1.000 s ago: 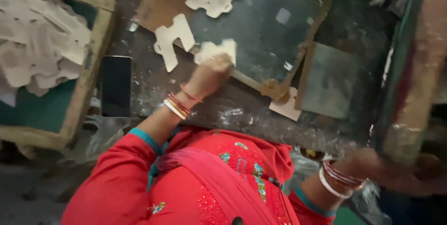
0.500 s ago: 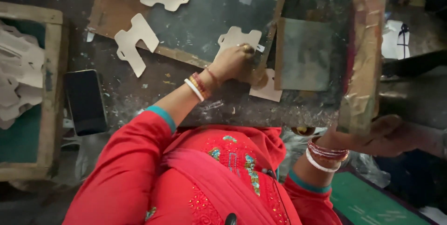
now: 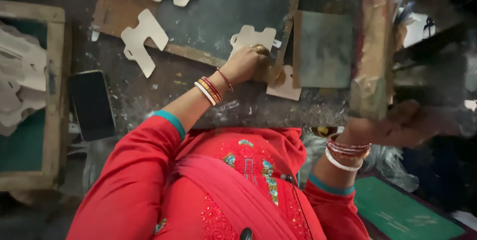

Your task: Manual screen printing of designs onto small paper cutouts using a squeegee and ink.

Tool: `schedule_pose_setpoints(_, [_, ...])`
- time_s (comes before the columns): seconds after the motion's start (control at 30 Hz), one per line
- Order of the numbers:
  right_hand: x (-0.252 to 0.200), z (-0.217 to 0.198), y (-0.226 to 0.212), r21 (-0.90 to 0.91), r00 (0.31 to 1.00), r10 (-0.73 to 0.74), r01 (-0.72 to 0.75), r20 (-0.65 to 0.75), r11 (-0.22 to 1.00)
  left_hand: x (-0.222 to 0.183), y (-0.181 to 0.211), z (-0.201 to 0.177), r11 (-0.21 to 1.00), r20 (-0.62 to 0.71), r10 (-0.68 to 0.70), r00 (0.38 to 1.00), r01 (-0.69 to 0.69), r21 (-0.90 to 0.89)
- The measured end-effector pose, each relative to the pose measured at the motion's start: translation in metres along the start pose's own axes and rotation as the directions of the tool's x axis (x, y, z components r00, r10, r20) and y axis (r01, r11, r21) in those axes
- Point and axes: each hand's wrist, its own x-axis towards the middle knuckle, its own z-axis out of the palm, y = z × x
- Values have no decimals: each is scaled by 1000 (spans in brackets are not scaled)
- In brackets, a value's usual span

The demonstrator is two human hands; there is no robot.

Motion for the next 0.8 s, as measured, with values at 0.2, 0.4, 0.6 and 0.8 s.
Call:
schedule_pose_setpoints(0.2, [-54,26,-72,-108,916,217,-191,338,976,-65,81,-61,907,-133,-144,981,76,-415])
schedule_pose_setpoints(0.4, [-52,73,-121,77,447,-89,44,890,996,-131,76,-99,567,-3,-703,711,558,-606])
schedule_pose_setpoints(0.6, [-11,55,-44,-261,340,224,69,913,963,-143,64,-94,627,100,-771,629,777,-60])
schedule_pose_setpoints(0.8, [-23,36,-31,-305,181,281,126,943,944,-145,63,-88,655,25,-746,665,741,-151])
